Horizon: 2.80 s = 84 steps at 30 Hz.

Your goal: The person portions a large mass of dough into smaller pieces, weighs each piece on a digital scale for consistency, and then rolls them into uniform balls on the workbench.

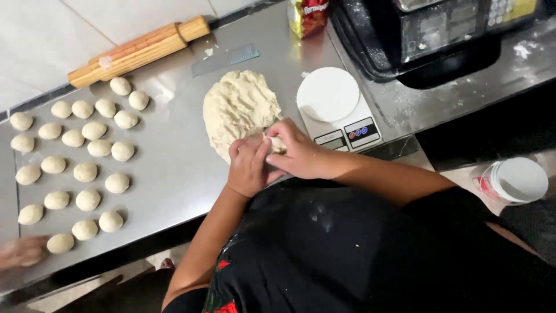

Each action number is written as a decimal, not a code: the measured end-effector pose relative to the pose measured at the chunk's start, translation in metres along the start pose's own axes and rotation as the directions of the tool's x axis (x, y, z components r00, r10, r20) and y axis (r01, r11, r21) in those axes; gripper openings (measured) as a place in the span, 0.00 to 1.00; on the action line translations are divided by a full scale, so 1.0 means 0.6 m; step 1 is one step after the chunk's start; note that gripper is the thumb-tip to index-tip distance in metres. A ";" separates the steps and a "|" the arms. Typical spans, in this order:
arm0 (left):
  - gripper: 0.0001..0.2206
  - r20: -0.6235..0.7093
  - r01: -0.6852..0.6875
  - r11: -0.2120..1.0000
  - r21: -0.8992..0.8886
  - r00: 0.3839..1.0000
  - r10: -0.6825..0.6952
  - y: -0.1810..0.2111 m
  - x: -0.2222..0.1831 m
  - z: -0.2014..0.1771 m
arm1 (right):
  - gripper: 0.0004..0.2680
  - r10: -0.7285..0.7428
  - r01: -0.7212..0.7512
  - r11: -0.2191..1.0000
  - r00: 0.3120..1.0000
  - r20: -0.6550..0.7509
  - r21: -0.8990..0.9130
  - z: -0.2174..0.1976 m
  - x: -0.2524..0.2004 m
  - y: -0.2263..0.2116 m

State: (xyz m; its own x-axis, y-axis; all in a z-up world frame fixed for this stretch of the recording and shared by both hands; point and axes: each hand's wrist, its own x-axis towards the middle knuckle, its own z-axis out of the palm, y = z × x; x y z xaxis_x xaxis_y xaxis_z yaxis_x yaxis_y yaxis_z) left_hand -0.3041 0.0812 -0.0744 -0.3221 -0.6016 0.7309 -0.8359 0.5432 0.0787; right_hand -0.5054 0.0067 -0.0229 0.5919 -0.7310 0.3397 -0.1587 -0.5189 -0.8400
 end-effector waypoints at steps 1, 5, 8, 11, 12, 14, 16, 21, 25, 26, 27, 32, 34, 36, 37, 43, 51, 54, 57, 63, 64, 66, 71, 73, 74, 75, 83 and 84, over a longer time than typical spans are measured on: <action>0.37 0.002 -0.003 1.000 0.008 1.000 0.003 -0.006 -0.015 0.019 | 0.21 0.071 -0.073 0.997 0.984 0.165 0.010 0.000 -0.001 -0.007; 0.24 -0.016 -0.013 0.999 -0.034 1.000 0.012 -0.019 -0.042 0.028 | 0.24 0.117 -0.157 0.987 0.868 0.483 0.044 -0.049 -0.001 -0.076; 0.23 -0.008 -0.009 0.999 -0.041 1.000 0.008 -0.011 -0.035 0.022 | 0.25 0.032 -0.054 0.998 0.828 0.560 0.022 -0.113 -0.004 -0.093; 0.21 -0.046 0.057 0.997 -0.044 0.997 -0.059 -0.012 -0.027 0.014 | 0.11 -0.231 0.241 0.970 0.949 0.214 -0.019 -0.161 -0.029 0.028; 0.21 -0.042 0.074 0.996 -0.042 0.996 -0.076 -0.013 -0.025 0.011 | 0.11 -0.227 0.235 0.972 0.947 0.228 -0.010 -0.187 -0.044 0.045; 0.20 -0.056 0.100 0.994 -0.040 0.993 -0.102 -0.009 -0.021 0.007 | 0.16 0.211 -0.247 0.923 0.966 -0.147 -0.296 -0.243 -0.072 0.077; 0.20 -0.054 0.108 0.993 -0.041 0.992 -0.110 -0.010 -0.020 0.004 | 0.22 0.365 -0.399 0.858 0.916 -0.163 -0.324 -0.263 -0.085 0.100; 0.20 -0.039 0.147 0.988 -0.050 0.988 -0.149 -0.012 -0.017 0.005 | 0.32 0.503 -0.528 0.781 0.848 -0.165 -0.334 -0.265 -0.103 0.134; 0.21 -0.029 0.159 0.987 -0.032 0.987 -0.160 -0.009 -0.015 0.001 | 0.34 0.515 -0.529 0.772 0.845 -0.141 -0.351 -0.265 -0.081 0.107; 0.22 -0.025 0.162 0.986 -0.035 0.986 -0.163 -0.009 -0.015 0.001 | 0.35 0.536 -0.531 0.750 0.837 -0.107 -0.395 -0.264 -0.072 0.092; 0.22 -0.027 0.168 0.985 -0.030 0.985 -0.169 -0.011 -0.015 0.001 | 0.35 0.534 -0.525 0.752 0.840 -0.100 -0.397 -0.266 -0.069 0.088; 0.22 -0.045 0.149 0.988 -0.047 0.988 -0.151 -0.015 -0.017 0.010 | 0.38 0.649 -0.603 0.681 0.760 -0.037 -0.416 -0.266 -0.060 0.086; 0.22 -0.038 0.151 0.987 -0.047 0.987 -0.153 -0.016 -0.023 0.013 | 0.37 0.655 -0.602 0.676 0.755 -0.028 -0.425 -0.265 -0.057 0.096; 0.22 -0.038 0.143 0.989 -0.046 0.989 -0.145 -0.017 -0.021 0.016 | 0.36 0.654 -0.599 0.674 0.756 -0.028 -0.433 -0.265 -0.052 0.098; 0.22 -0.035 0.145 0.989 -0.039 0.989 -0.146 -0.016 -0.019 0.013 | 0.36 0.667 -0.605 0.663 0.745 -0.020 -0.442 -0.265 -0.046 0.096; 0.22 -0.049 0.135 0.990 -0.041 0.989 -0.137 -0.009 -0.011 0.004 | 0.34 0.687 -0.607 0.642 0.727 -0.001 -0.469 -0.258 -0.032 0.067; 0.21 -0.076 0.101 0.994 -0.045 0.992 -0.104 -0.003 -0.005 -0.008 | 0.32 0.559 -0.572 0.795 0.820 -0.120 -0.203 -0.264 -0.081 0.135; 0.21 -0.120 0.046 0.997 -0.063 0.991 -0.053 0.001 0.007 -0.011 | 0.25 0.347 -0.385 0.910 0.909 -0.229 -0.151 -0.253 -0.090 0.128; 0.21 -0.144 -0.024 0.998 -0.063 0.989 0.015 0.023 0.029 -0.016 | 0.18 0.189 -0.203 0.978 0.961 -0.203 -0.047 -0.210 -0.098 0.091; 0.23 -0.182 -0.162 0.961 -0.223 0.976 0.122 0.104 0.124 -0.022 | 0.44 -0.116 -0.065 0.779 0.963 0.244 0.624 -0.078 -0.086 0.067; 0.24 -0.173 -0.132 0.977 -0.170 0.980 0.102 0.107 0.118 -0.007 | 0.39 -0.113 -0.018 0.860 0.968 0.224 0.511 -0.067 -0.085 0.067; 0.25 -0.176 -0.087 0.993 -0.076 0.982 0.072 0.107 0.108 0.000 | 0.34 -0.150 0.049 0.917 0.962 0.227 0.395 -0.063 -0.086 0.083; 0.26 0.048 0.137 0.989 -0.058 0.990 -0.135 0.052 0.012 -0.049 | 0.12 0.224 -0.241 0.934 0.970 0.094 0.265 -0.146 -0.083 0.102; 0.24 0.020 0.263 0.965 0.019 0.964 -0.263 0.021 -0.032 -0.085 | 0.13 0.259 -0.236 0.933 0.964 -0.052 0.272 -0.194 -0.079 0.142; 0.21 -0.005 0.363 0.930 0.060 0.932 -0.363 0.007 -0.054 -0.100 | 0.15 0.310 -0.244 0.930 0.923 -0.230 0.275 -0.219 -0.077 0.166; 0.21 -0.015 0.376 0.924 0.072 0.927 -0.376 -0.004 -0.070 -0.111 | 0.15 0.302 -0.240 0.931 0.929 -0.213 0.274 -0.240 -0.081 0.209; 0.16 -0.105 0.571 0.788 0.229 0.819 -0.564 -0.028 -0.117 -0.122 | 0.14 0.277 -0.338 0.941 0.813 -0.512 -0.028 -0.274 -0.121 0.315; 0.16 -0.108 0.574 0.786 0.230 0.818 -0.566 -0.027 -0.115 -0.121 | 0.14 0.275 -0.335 0.942 0.816 -0.509 -0.030 -0.274 -0.123 0.304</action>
State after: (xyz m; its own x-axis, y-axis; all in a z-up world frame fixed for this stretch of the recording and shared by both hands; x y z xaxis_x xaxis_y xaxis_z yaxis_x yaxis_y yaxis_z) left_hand -0.2359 0.1564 -0.0772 0.2574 -0.7358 0.6264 -0.9441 -0.0533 0.3253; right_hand -0.7077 -0.1071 -0.1315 0.0367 -0.9644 0.2619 -0.3713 -0.2565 -0.8924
